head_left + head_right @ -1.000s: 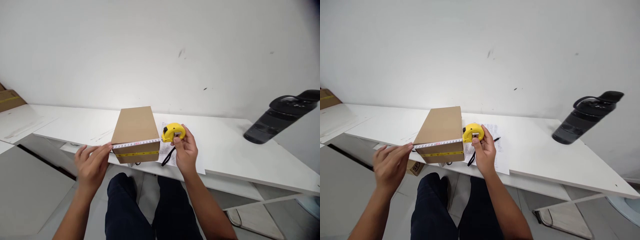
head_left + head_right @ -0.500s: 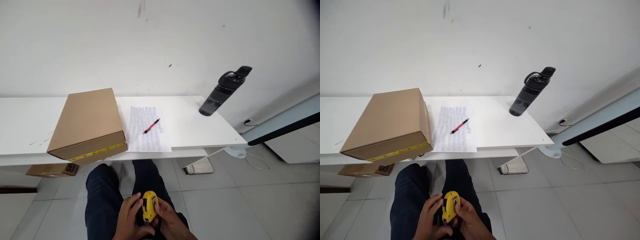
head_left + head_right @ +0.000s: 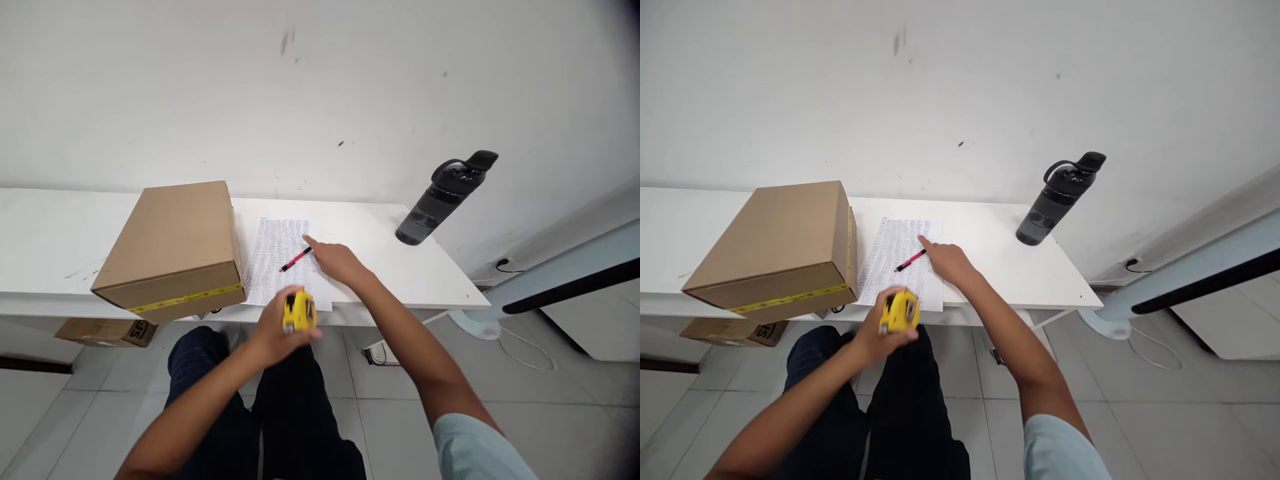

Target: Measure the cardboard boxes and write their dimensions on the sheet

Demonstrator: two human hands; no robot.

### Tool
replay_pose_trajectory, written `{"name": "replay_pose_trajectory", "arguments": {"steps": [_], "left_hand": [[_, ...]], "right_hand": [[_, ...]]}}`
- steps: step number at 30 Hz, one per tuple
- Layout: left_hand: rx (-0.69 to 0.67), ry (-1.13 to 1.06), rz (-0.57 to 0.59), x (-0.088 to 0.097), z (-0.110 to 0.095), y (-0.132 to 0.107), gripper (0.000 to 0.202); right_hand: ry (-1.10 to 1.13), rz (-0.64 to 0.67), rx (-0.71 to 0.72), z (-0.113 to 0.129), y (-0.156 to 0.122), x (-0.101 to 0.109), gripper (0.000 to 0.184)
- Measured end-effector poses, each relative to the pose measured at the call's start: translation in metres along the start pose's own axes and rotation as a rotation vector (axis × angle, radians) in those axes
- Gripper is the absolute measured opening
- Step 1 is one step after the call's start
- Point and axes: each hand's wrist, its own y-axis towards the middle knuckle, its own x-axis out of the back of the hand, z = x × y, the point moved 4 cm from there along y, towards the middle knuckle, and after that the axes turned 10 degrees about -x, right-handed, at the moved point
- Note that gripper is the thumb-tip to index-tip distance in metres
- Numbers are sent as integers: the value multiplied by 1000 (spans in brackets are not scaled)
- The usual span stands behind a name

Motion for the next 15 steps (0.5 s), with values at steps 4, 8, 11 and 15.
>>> {"name": "replay_pose_trajectory", "arguments": {"steps": [4, 8, 11, 15], "left_hand": [[131, 68, 140, 7, 9, 73, 76], [67, 53, 76, 17, 32, 124, 67], [20, 27, -23, 20, 51, 162, 65], [-13, 88, -49, 24, 71, 199, 72]], "right_hand": [[-36, 43, 49, 2, 42, -19, 34], [58, -75, -56, -14, 47, -29, 34], [164, -244, -254, -38, 53, -28, 46], [718, -606, -492, -69, 55, -22, 44]]}}
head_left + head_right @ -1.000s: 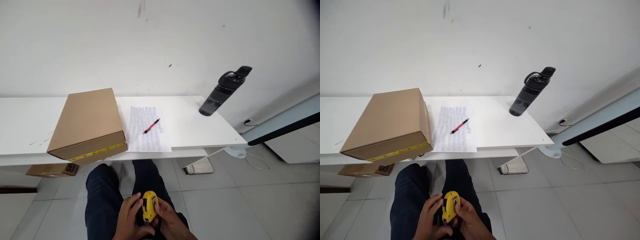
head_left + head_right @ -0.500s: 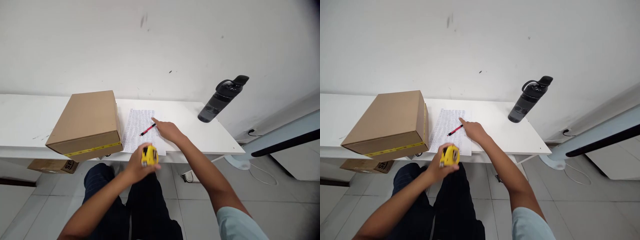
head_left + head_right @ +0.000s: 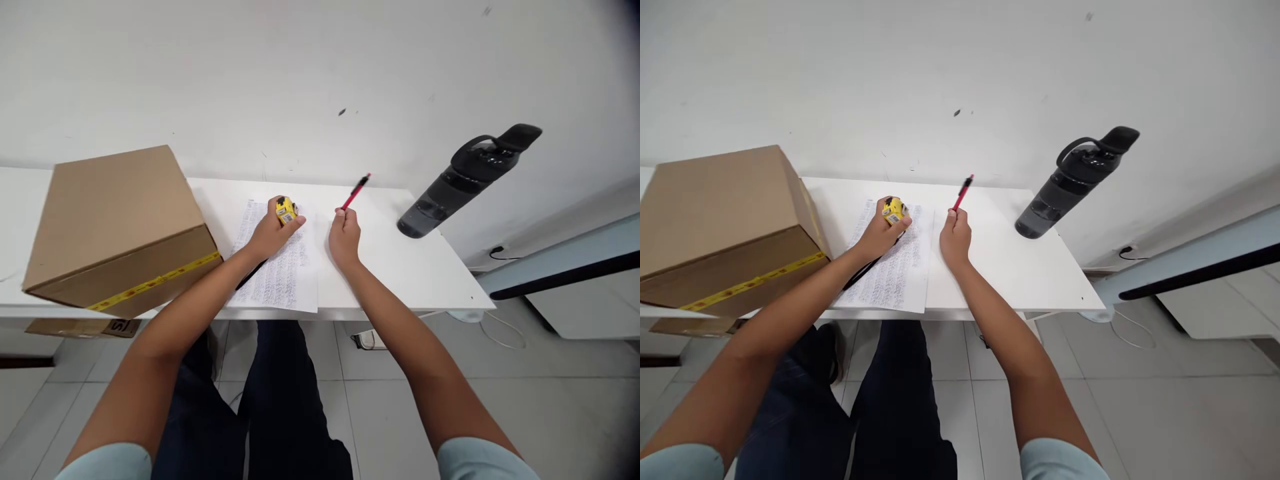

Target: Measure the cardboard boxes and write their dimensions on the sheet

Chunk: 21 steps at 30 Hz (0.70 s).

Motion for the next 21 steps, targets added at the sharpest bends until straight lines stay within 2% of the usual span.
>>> {"name": "replay_pose_trajectory", "arguments": {"steps": [2, 5, 8, 12, 14, 17, 19, 21], "left_hand": [[16, 79, 70, 3, 8, 7, 74], [52, 203, 201, 10, 17, 9, 75], [94, 323, 272, 21, 24, 11, 77], [142, 373, 167, 33, 34, 17, 78], [159, 347, 123, 34, 37, 18, 78], [148, 371, 185, 28, 37, 19, 81], [144, 407, 226, 25, 35, 19, 82], [142, 421, 239, 24, 32, 18, 82]], "right_hand": [[259, 17, -55, -2, 0, 1, 40], [424, 250, -13, 7, -13, -5, 41], [340, 489, 53, 15, -31, -8, 49], [255, 742, 34, 17, -43, -15, 52], [248, 732, -13, 18, -43, -19, 47], [140, 593, -76, 19, -43, -25, 47], [69, 537, -60, 21, -44, -25, 48], [40, 556, -22, 22, -47, -25, 47]]}}
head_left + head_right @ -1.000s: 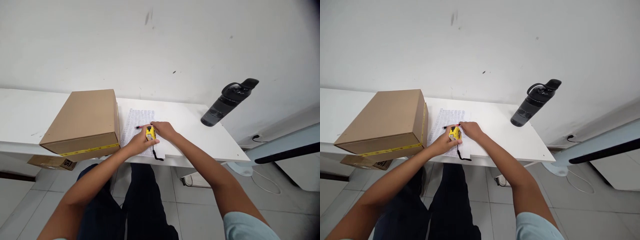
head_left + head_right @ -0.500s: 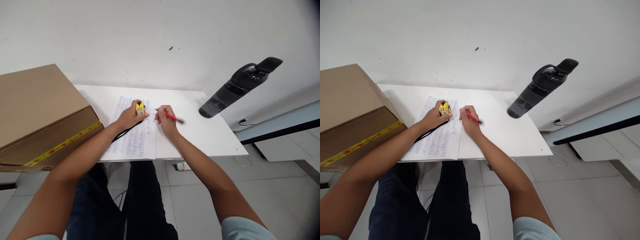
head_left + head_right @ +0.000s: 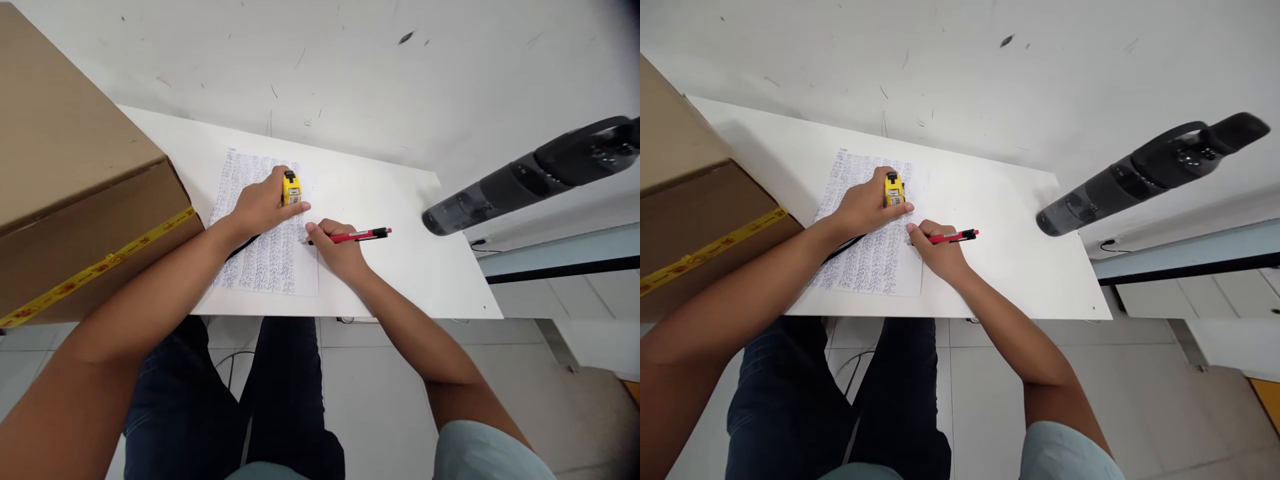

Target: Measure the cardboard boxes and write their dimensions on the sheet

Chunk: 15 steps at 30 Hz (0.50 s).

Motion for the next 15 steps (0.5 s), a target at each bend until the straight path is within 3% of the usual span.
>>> {"name": "replay_pose_trajectory", "arguments": {"steps": [15], "left_hand": [[-29, 34, 2, -1, 0, 0, 82]], "right_hand": [[-69, 76, 42, -1, -2, -1, 43]]}}
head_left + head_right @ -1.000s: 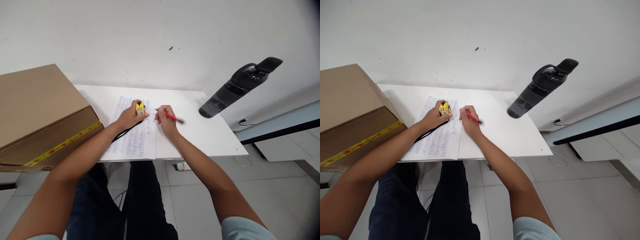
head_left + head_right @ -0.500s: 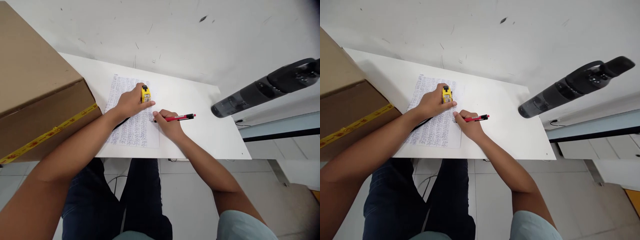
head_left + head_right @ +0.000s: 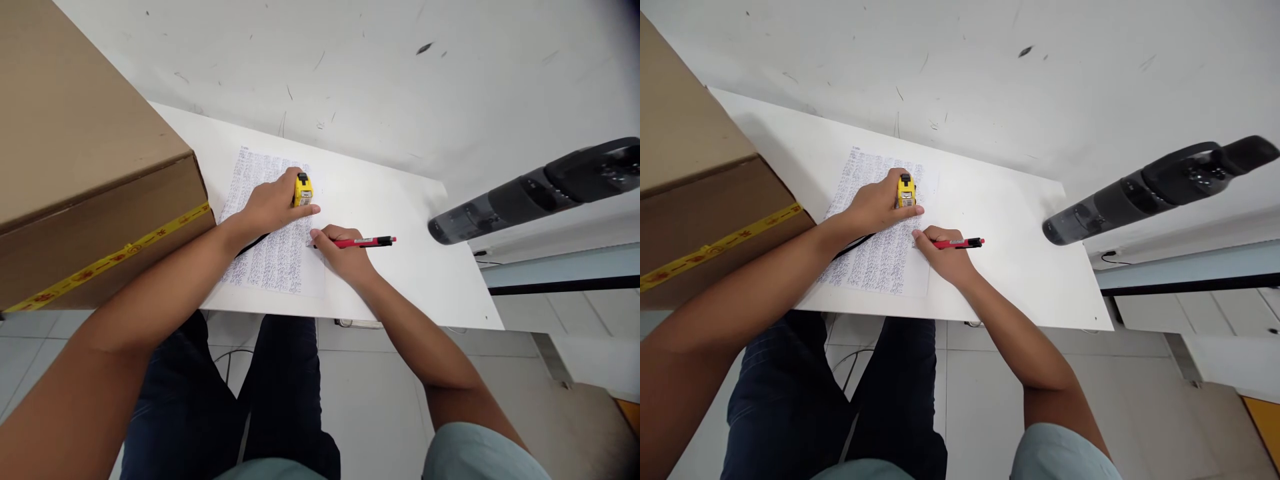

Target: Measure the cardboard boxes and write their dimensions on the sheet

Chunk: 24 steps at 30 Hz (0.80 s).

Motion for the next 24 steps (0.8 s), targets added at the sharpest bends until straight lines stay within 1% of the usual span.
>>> {"name": "replay_pose_trajectory", "arguments": {"steps": [3, 7, 11, 14, 18, 24], "left_hand": [[9, 19, 36, 3, -3, -1, 81], [10, 40, 54, 5, -7, -3, 78], [5, 39, 43, 5, -7, -3, 77], [0, 29, 26, 4, -6, -2, 79], [-10, 28, 30, 3, -5, -2, 80], [-4, 31, 28, 2, -6, -2, 79]], "right_hand": [[-16, -4, 11, 1, -1, 0, 44], [-24, -80, 3, 2, -2, 3, 45], [-25, -21, -4, 2, -1, 2, 43], [-21, -30, -9, 3, -1, 3, 45], [-12, -22, -10, 4, -1, 3, 47], [-46, -109, -16, 3, -2, 5, 46]]}}
